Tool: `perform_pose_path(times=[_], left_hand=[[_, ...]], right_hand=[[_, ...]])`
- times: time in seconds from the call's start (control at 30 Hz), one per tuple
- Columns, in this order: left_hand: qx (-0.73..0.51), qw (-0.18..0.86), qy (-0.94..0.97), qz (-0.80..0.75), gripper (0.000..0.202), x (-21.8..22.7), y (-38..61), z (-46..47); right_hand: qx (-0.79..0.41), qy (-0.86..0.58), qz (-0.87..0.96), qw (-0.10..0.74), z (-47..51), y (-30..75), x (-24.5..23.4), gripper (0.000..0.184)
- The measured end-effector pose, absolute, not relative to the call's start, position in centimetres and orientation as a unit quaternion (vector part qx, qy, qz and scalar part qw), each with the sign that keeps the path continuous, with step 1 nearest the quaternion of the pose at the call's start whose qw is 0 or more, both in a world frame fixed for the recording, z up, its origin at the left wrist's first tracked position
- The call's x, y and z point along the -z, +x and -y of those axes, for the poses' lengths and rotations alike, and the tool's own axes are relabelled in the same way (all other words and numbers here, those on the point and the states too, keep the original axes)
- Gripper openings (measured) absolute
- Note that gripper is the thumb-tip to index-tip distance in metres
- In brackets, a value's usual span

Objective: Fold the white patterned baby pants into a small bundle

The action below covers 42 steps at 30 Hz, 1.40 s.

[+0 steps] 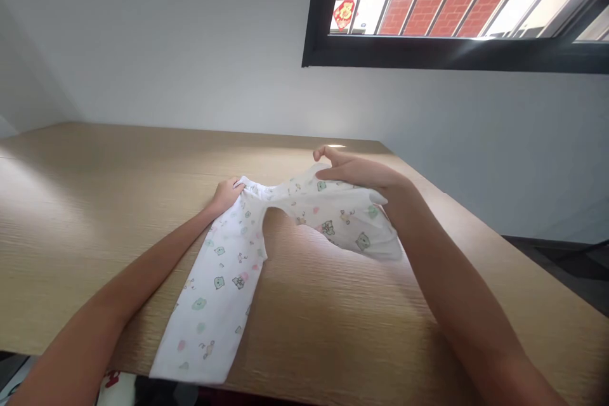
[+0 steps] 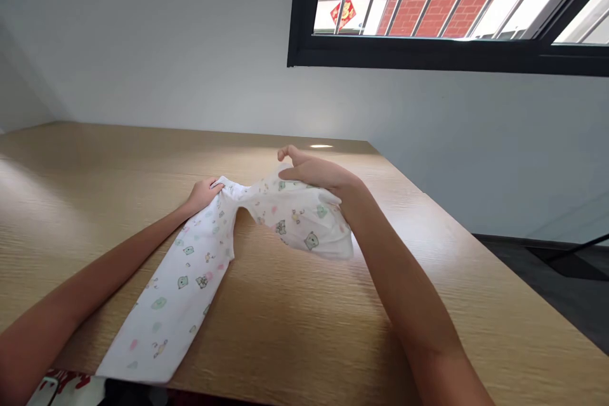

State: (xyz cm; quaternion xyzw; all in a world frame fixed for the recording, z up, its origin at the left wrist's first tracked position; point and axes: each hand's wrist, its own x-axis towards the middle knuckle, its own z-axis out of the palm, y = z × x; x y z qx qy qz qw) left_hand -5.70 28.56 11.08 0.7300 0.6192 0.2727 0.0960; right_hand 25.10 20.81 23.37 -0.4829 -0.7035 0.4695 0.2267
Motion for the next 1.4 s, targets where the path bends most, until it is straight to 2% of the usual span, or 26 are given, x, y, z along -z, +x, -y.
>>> perform_pose_path(times=[0.07,0.1,0.2,0.27,0.33,0.4,0.47,0.57,0.63,0.7,0.83,0.97,1.03,1.13,1.23,1.3,1.4], left_hand=[[-0.267,0.088,0.733,-0.619,0.024,-11.1,-5.6,-28.5],[-0.264,0.084,0.734,-0.62,0.025,-11.1,-5.6,-28.5],[-0.25,0.067,0.736,-0.625,0.026,-10.9,-5.7,-28.5],[-0.239,0.049,0.738,-0.63,0.025,-10.9,-5.8,-28.3],[-0.23,0.02,0.739,-0.633,0.026,-11.2,-5.7,-28.0],[-0.221,-0.011,0.749,-0.625,0.033,-11.7,-5.0,-27.6],[-0.202,-0.026,0.782,-0.59,0.036,-12.4,-3.5,-26.9],[-0.131,0.003,0.87,-0.475,0.032,-13.3,0.2,-25.0],[-0.057,0.037,0.935,-0.349,0.032,-13.5,2.8,-22.5],[0.02,0.058,0.98,-0.19,0.038,-13.4,4.9,-18.6],[0.063,0.079,0.992,-0.079,0.054,-13.7,6.6,-9.4],[0.101,0.09,0.99,0.051,0.047,-15.9,6.7,-5.9],[0.105,0.135,0.985,-0.004,0.047,-17.5,6.5,-7.7],[0.059,0.181,0.957,-0.221,0.044,-19.6,4.8,-13.3],[0.075,0.102,0.885,-0.447,0.045,-20.2,1.4,-19.1],[0.11,0.042,0.82,-0.56,0.05,-19.3,-0.8,-21.6],[0.18,0.078,0.814,-0.546,0.057,-16.9,-2.3,-23.3]], right_hand=[[-0.513,-0.419,0.714,0.227,-20.2,25.2,-24.2,0.031],[-0.535,-0.391,0.727,0.181,-20.1,25.3,-24.4,0.03],[-0.563,-0.365,0.74,-0.036,-21.2,26.0,-23.6,0.032],[-0.533,-0.421,0.729,-0.085,-22.7,26.5,-22.1,0.039],[-0.466,-0.496,0.731,-0.05,-24.4,26.7,-20.2,0.04],[-0.401,-0.518,0.756,0.001,-25.8,26.1,-18.3,0.032],[-0.353,-0.485,0.796,0.076,-26.6,24.6,-16.5,0.027],[-0.332,-0.403,0.834,0.18,-26.9,21.6,-13.8,0.035],[-0.334,-0.346,0.86,0.17,-26.8,20.1,-12.2,0.041],[-0.324,-0.311,0.885,0.126,-26.9,19.5,-10.7,0.046],[-0.242,-0.33,0.908,0.089,-27.7,20.7,-8.9,0.048],[-0.186,-0.356,0.911,0.09,-28.4,22.4,-8.1,0.047],[-0.168,-0.353,0.915,0.099,-28.5,22.7,-8.1,0.046],[-0.101,-0.339,0.923,0.153,-27.9,21.9,-8.9,0.039],[-0.061,-0.314,0.921,0.221,-25.8,19.1,-10.9,0.035],[-0.105,-0.284,0.927,0.221,-23.2,16.4,-12.2,0.033],[-0.183,-0.195,0.947,0.175,-18.3,12.7,-13.1,0.033]])
